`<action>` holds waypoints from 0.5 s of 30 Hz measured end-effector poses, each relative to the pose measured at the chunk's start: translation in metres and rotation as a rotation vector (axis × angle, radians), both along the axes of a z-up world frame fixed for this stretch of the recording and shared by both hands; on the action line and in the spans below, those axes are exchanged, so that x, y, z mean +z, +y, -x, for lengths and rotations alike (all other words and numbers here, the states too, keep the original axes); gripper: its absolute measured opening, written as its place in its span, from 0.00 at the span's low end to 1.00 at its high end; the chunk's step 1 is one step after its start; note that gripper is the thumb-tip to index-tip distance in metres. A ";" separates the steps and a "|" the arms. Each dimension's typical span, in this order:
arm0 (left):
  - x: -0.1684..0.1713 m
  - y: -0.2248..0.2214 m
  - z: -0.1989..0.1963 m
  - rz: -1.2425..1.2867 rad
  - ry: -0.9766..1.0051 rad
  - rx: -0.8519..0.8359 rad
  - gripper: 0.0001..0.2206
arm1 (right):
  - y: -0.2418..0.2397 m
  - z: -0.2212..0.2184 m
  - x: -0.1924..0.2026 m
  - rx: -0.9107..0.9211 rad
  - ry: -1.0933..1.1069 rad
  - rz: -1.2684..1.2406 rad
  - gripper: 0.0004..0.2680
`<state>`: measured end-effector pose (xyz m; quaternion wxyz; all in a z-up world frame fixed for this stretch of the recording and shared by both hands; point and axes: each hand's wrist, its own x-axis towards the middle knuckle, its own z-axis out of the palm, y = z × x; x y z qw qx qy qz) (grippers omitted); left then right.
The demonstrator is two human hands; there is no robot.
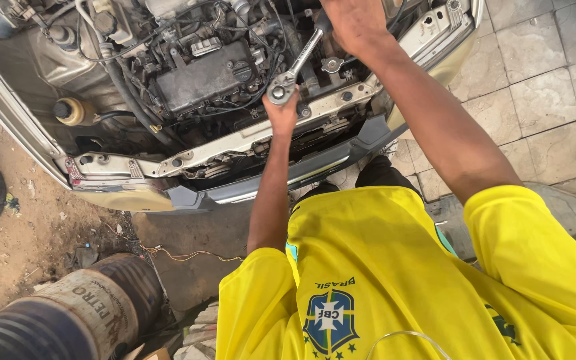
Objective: The person uses a ratchet and socket to remove and tighten bolts on components within a car's engine bay and along the front chassis frame.
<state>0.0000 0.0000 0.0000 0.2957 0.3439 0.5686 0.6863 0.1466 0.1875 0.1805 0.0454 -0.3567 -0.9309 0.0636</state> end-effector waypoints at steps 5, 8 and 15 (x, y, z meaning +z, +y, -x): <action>0.005 0.002 0.011 -0.070 -0.013 0.062 0.08 | -0.067 -0.057 0.043 0.102 0.097 -0.530 0.18; 0.004 0.010 0.011 -0.070 0.023 0.062 0.05 | -0.149 -0.090 0.057 -0.066 -0.138 0.151 0.16; 0.007 0.017 0.003 -0.041 0.107 0.130 0.06 | -0.199 -0.096 0.073 -0.068 -0.053 0.329 0.16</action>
